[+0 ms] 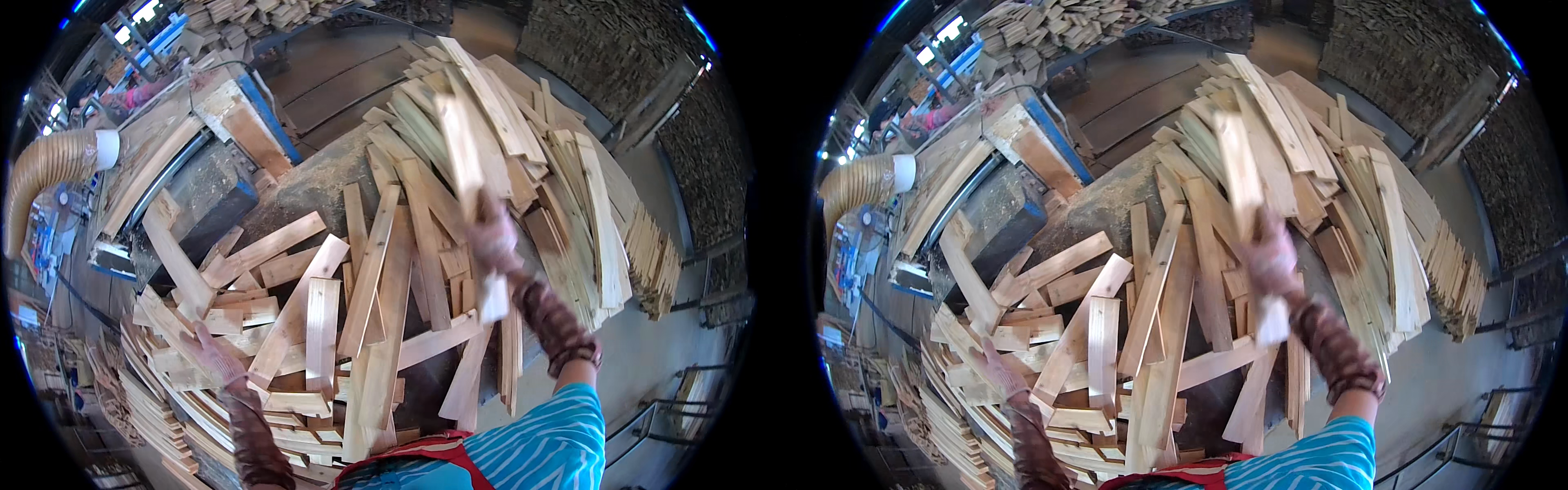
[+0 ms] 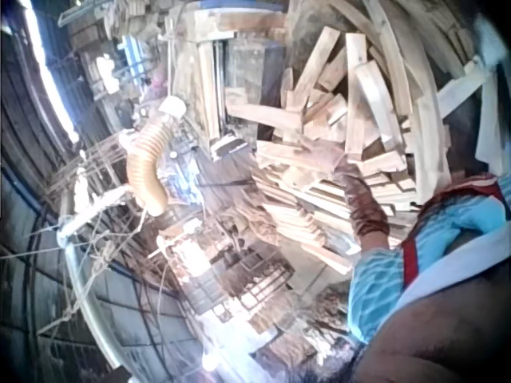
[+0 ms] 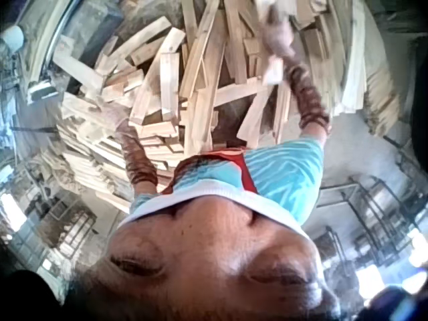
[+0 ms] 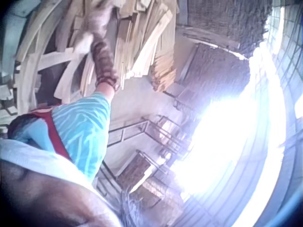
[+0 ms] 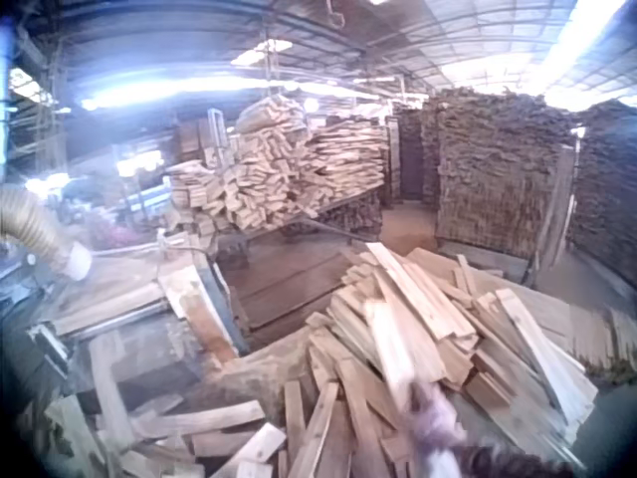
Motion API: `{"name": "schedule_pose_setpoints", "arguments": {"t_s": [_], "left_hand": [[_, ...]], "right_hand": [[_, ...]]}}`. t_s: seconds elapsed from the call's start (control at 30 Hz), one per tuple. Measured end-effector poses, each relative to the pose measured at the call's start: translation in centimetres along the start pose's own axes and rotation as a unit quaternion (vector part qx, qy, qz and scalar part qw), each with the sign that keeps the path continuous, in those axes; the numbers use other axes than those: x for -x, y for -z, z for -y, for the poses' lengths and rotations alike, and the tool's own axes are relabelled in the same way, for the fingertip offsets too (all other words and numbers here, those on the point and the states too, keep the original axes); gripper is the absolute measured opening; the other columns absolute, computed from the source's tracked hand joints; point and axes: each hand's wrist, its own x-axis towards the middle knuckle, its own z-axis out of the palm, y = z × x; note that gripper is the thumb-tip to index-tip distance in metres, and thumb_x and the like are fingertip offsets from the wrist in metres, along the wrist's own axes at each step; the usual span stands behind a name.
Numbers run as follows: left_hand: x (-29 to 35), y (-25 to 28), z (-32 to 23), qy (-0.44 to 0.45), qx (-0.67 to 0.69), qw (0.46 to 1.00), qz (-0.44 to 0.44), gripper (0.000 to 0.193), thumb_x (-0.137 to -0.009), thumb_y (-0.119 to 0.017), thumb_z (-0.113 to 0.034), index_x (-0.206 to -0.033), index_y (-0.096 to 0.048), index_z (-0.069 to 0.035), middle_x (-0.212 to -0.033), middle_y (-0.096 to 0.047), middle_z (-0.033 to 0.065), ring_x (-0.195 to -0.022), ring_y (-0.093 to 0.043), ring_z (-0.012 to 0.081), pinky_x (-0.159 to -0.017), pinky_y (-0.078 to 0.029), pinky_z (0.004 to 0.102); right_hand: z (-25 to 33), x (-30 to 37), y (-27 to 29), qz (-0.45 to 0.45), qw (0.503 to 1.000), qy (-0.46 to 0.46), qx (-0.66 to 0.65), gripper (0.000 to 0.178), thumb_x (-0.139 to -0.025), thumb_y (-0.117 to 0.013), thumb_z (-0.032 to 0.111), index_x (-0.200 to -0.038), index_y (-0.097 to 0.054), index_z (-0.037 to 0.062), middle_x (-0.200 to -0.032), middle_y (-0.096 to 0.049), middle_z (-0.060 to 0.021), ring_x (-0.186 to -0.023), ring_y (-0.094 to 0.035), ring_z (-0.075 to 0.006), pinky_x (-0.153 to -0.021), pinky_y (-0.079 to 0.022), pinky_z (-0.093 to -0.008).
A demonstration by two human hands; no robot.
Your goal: The person sorts and stacks light-colored wooden planks on a metal table in a workshop. They pick up planks from a disorganized pile, align them, and place them into neat stacks, occasionally moving stacks to make space for more wood.
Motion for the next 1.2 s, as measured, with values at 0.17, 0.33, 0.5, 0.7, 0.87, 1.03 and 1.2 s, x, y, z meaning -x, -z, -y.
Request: {"name": "schedule_pose_setpoints", "arguments": {"t_s": [0.17, 0.33, 0.5, 0.7, 0.87, 1.03, 1.2], "left_hand": [[-4.1, -4.1, 0.1, 0.271, 0.389, 0.879, 0.051, 0.055, -0.102, -0.058, -0.033, -0.149, -0.042, -0.009, -0.149, -0.046, 0.014, -0.139, -0.046, 0.0316, -0.113, -0.039, 0.0482], [-8.0, -3.5, 9.3, 0.216, 0.402, 0.852, 0.257, 0.066, -0.094, -0.066, -0.023, -0.151, -0.036, -0.009, -0.145, -0.042, 0.0121, -0.133, -0.044, 0.0259, -0.107, -0.043, 0.0425], [-5.0, -3.3, 5.1, 0.21, 0.416, 0.848, 0.252, 0.036, -0.093, -0.062, -0.01, -0.128, -0.059, -0.005, -0.105, -0.049, 0.0023, -0.097, -0.049, 0.0179, -0.092, -0.049, 0.0341], [4.4, 2.3, 2.2, 0.024, 0.184, 0.947, 0.263, 0.024, -0.091, -0.067, -0.007, -0.115, -0.071, -0.003, -0.082, -0.059, -0.0054, -0.073, -0.054, 0.0085, -0.069, -0.048, 0.0246], [10.7, 3.8, -0.7, 0.342, 0.536, 0.748, 0.19, 0.031, -0.09, -0.068, -0.002, -0.12, -0.066, 0.001, -0.1, -0.071, 0.005, -0.071, -0.06, 0.0132, -0.067, -0.052, 0.0266], [19.2, 3.3, 0.3, 0.338, 0.519, 0.761, 0.193, 0.023, -0.084, -0.078, -0.005, -0.104, -0.067, -0.005, -0.091, -0.068, -0.0027, -0.073, -0.061, 0.0081, -0.063, -0.049, 0.0256], [21.3, 7.9, 1.4, 0.304, 0.528, 0.752, 0.25, 0.042, -0.079, -0.077, 0.001, -0.118, -0.062, -0.003, -0.1, -0.07, 0.0029, -0.081, -0.066, 0.0127, -0.07, -0.055, 0.029]], "right_hand": [[2.8, -16.4, 4.8, -0.115, 0.965, 0.089, 0.219, 0.043, -0.09, -0.067, 0.037, -0.127, -0.059, 0.0162, -0.126, -0.061, -0.0186, -0.106, -0.066, -0.036, -0.094, -0.053, -0.0426], [9.8, -12.6, -6.0, 0.119, 0.974, 0.185, 0.054, 0.034, -0.093, -0.064, 0.028, -0.118, -0.069, 0.0066, -0.113, -0.072, -0.0155, -0.107, -0.068, -0.0337, -0.094, -0.053, -0.0386], [11.7, 3.0, -12.3, 0.394, 0.86, 0.307, 0.105, 0.036, -0.095, -0.06, 0.036, -0.123, -0.069, 0.0137, -0.105, -0.073, -0.0177, -0.098, -0.069, -0.0371, -0.088, -0.056, -0.0445], [14.9, 12.7, -18.7, 0.255, 0.91, 0.307, -0.11, 0.041, -0.092, -0.069, 0.029, -0.125, -0.068, 0.0041, -0.12, -0.07, -0.0206, -0.11, -0.068, -0.0352, -0.096, -0.053, -0.0406], [23.9, 18.3, -20.2, 0.427, 0.868, 0.169, -0.19, 0.064, -0.088, -0.075, 0.023, -0.144, -0.052, 0.0004, -0.132, -0.065, -0.0188, -0.111, -0.068, -0.0271, -0.095, -0.054, -0.0333], [29.3, 25.4, -21.0, 0.475, 0.846, 0.214, 0.116, 0.103, -0.072, -0.078, 0.041, -0.156, -0.03, 0.004, -0.148, -0.047, -0.025, -0.126, -0.058, -0.0381, -0.104, -0.05, -0.0411], [26.1, 31.5, -21.2, 0.442, 0.862, 0.246, 0.042, 0.09, -0.078, -0.072, 0.043, -0.152, -0.034, 0.0075, -0.144, -0.047, -0.0248, -0.121, -0.059, -0.0403, -0.101, -0.051, -0.0445]]}}
